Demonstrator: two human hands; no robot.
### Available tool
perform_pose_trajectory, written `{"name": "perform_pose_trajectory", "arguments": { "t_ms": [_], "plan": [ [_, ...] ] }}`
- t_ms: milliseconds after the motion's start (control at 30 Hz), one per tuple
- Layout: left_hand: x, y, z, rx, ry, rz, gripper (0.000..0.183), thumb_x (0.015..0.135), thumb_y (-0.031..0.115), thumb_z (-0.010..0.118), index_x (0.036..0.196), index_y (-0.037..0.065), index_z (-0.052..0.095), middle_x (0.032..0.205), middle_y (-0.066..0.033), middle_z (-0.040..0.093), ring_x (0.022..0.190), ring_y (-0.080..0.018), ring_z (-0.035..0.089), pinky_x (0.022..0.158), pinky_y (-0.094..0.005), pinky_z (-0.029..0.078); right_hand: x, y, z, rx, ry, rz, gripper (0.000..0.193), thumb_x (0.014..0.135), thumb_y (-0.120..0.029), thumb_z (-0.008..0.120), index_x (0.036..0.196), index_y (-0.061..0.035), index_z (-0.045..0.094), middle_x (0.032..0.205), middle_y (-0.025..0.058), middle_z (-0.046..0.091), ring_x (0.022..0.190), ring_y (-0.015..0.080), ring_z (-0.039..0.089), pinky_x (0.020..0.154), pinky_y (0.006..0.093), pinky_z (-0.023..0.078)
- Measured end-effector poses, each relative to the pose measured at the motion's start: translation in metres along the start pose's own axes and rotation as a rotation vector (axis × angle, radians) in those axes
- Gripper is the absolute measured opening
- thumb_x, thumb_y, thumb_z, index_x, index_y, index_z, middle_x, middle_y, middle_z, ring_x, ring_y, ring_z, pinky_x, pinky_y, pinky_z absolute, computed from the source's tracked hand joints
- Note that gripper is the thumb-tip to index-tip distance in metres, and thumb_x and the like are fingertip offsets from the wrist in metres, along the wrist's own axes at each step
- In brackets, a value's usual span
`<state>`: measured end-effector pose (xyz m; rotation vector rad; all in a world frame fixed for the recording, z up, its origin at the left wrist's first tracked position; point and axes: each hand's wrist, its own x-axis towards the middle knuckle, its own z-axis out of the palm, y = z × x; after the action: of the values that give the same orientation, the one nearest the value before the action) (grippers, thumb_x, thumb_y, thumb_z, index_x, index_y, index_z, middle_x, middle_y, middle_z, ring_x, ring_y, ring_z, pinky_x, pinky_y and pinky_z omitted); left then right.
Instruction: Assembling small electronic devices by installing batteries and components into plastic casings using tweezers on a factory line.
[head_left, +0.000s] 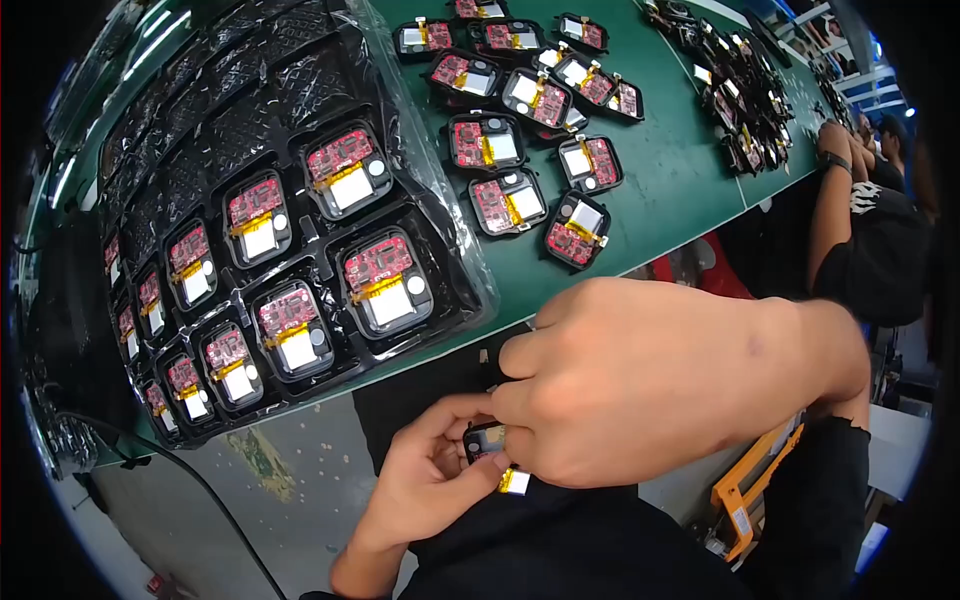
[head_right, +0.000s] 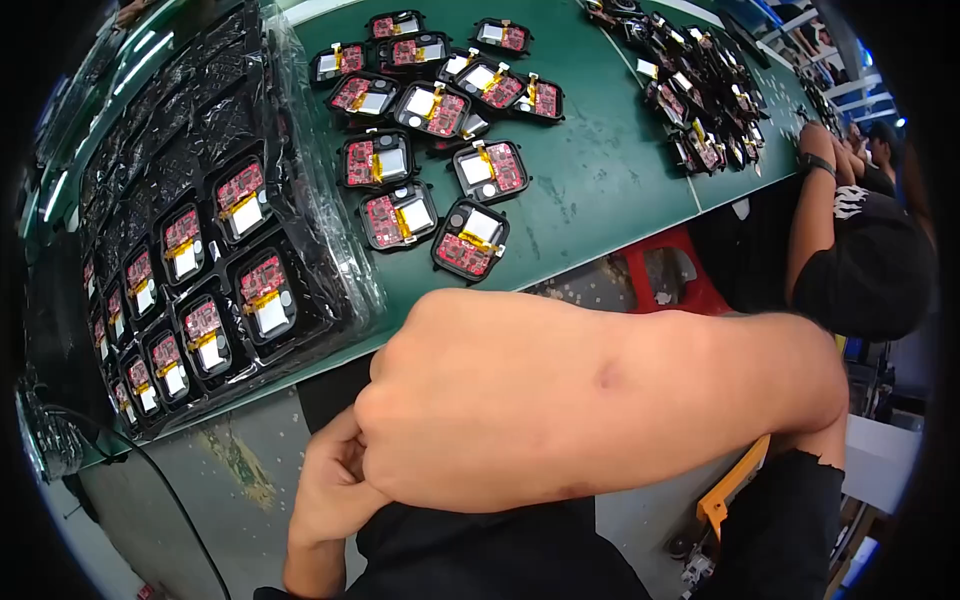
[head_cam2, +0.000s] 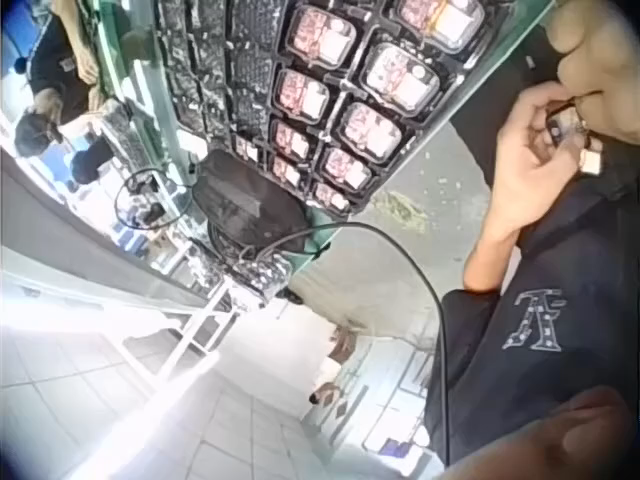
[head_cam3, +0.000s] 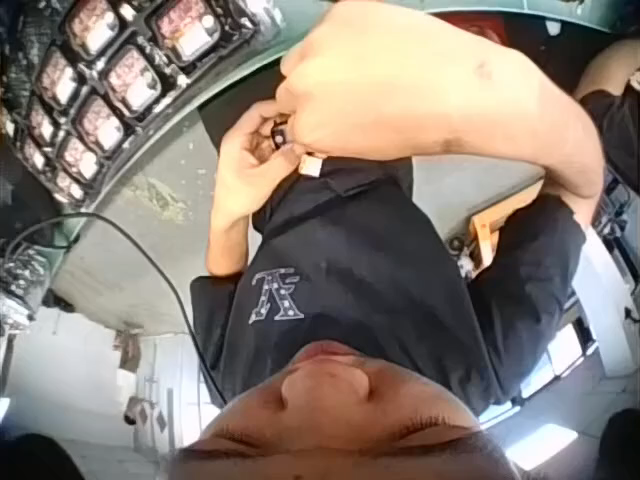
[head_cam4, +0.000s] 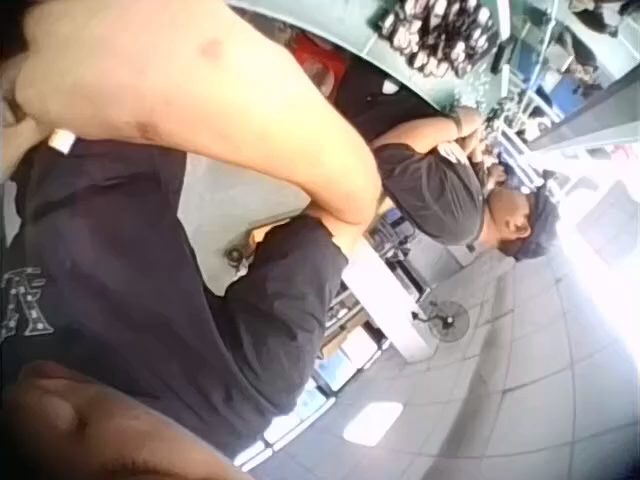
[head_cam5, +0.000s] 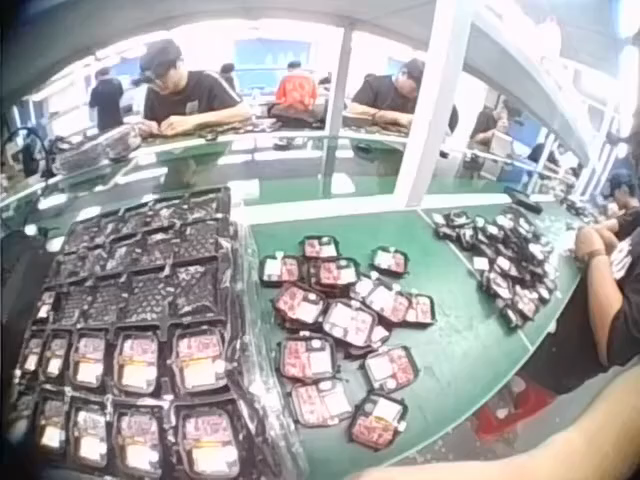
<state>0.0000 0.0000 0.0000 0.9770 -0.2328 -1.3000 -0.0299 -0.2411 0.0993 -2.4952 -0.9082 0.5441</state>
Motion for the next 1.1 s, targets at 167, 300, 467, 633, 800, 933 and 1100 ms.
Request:
{"name": "perform_pose_trajectory", "arguments": {
  "t_ms": [167, 300, 467, 633, 800, 933, 1100],
  "plan": [
    [0.004, 0.002, 0.001, 0.111, 0.008, -0.008, 0.051, 0.087, -0.016, 0.062, 0.136, -0.006, 0.052, 0.124, -0.0118, 0.064, 0.109, -0.0116, 0.061, 0.089, -0.0254, 0.051, 0.005, -0.001, 0.006, 0.011, 0.064, -0.01, 0.016, 0.069, -0.021, 0.069, 0.063, -0.006, 0.066, 0.071, 0.0017, 0.062, 0.069, 0.0175, 0.062, 0.057, 0.0306, 0.051],
    [0.004, 0.003, 0.002, 0.158, 0.003, -0.005, 0.052, 0.085, -0.017, 0.061, 0.135, -0.006, 0.052, 0.121, -0.0106, 0.065, 0.108, -0.0109, 0.062, 0.088, -0.0249, 0.051, 0.007, -0.001, 0.005, 0.025, 0.067, -0.026, 0.017, 0.068, -0.021, 0.069, 0.06, -0.0059, 0.066, 0.069, 0.0023, 0.061, 0.068, 0.0177, 0.062, 0.056, 0.0306, 0.051],
    [0.004, 0.005, 0.001, 0.283, 0.043, -0.069, 0.049, 0.084, -0.008, 0.069, 0.132, -0.003, 0.058, 0.103, 0.0005, 0.067, 0.075, 0.0026, 0.053, 0.06, -0.016, 0.041, 0.01, -0.007, 0.003, -0.037, 0.044, -0.009, 0.017, 0.067, -0.021, 0.069, 0.059, -0.0066, 0.065, 0.067, 0.0015, 0.059, 0.067, 0.0173, 0.06, 0.056, 0.0305, 0.047],
    [0.005, 0.005, 0.005, 0.384, 0.079, -0.018, 0.047, 0.084, -0.001, 0.075, 0.129, 0.001, 0.061, 0.092, 0.0057, 0.065, 0.065, 0.0047, 0.043, 0.053, -0.0153, 0.032, 0.009, -0.013, 0.003, -0.1, 0.021, -0.003, 0.017, 0.066, -0.021, 0.069, 0.057, -0.0073, 0.064, 0.065, 0.0007, 0.057, 0.066, 0.0168, 0.058, 0.055, 0.0304, 0.044],
    [0.006, 0.008, 0.006, 0.441, 0.075, -0.004, 0.045, 0.084, 0.003, 0.077, 0.127, 0.002, 0.062, 0.085, 0.0072, 0.063, 0.063, 0.0039, 0.043, 0.053, -0.016, 0.033, 0.012, -0.017, 0.001, -0.163, -0.004, 0.008, 0.018, 0.065, -0.022, 0.068, 0.056, -0.0081, 0.062, 0.063, -0.0001, 0.054, 0.064, 0.0164, 0.055, 0.054, 0.0303, 0.041],
    [0.006, 0.006, 0.009, 0.46, 0.088, 0.013, 0.042, 0.085, 0.004, 0.076, 0.124, 0.002, 0.062, 0.083, 0.0074, 0.062, 0.062, 0.0037, 0.043, 0.053, -0.0163, 0.033, 0.014, -0.025, 0.001, -0.215, -0.022, 0.016, 0.018, 0.064, -0.022, 0.068, 0.054, -0.0086, 0.061, 0.061, -0.0008, 0.052, 0.063, 0.016, 0.054, 0.054, 0.0303, 0.038],
    [0.006, 0.002, 0.006, 0.527, 0.098, 0.027, 0.042, 0.086, 0.001, 0.073, 0.126, 0.002, 0.061, 0.088, 0.0052, 0.065, 0.064, 0.0034, 0.043, 0.053, -0.0165, 0.032, 0.014, -0.031, -0.001, -0.286, -0.045, 0.022, 0.018, 0.063, -0.022, 0.067, 0.053, -0.0094, 0.06, 0.059, -0.0016, 0.05, 0.062, 0.0155, 0.052, 0.053, 0.0302, 0.034]
  ]
}}
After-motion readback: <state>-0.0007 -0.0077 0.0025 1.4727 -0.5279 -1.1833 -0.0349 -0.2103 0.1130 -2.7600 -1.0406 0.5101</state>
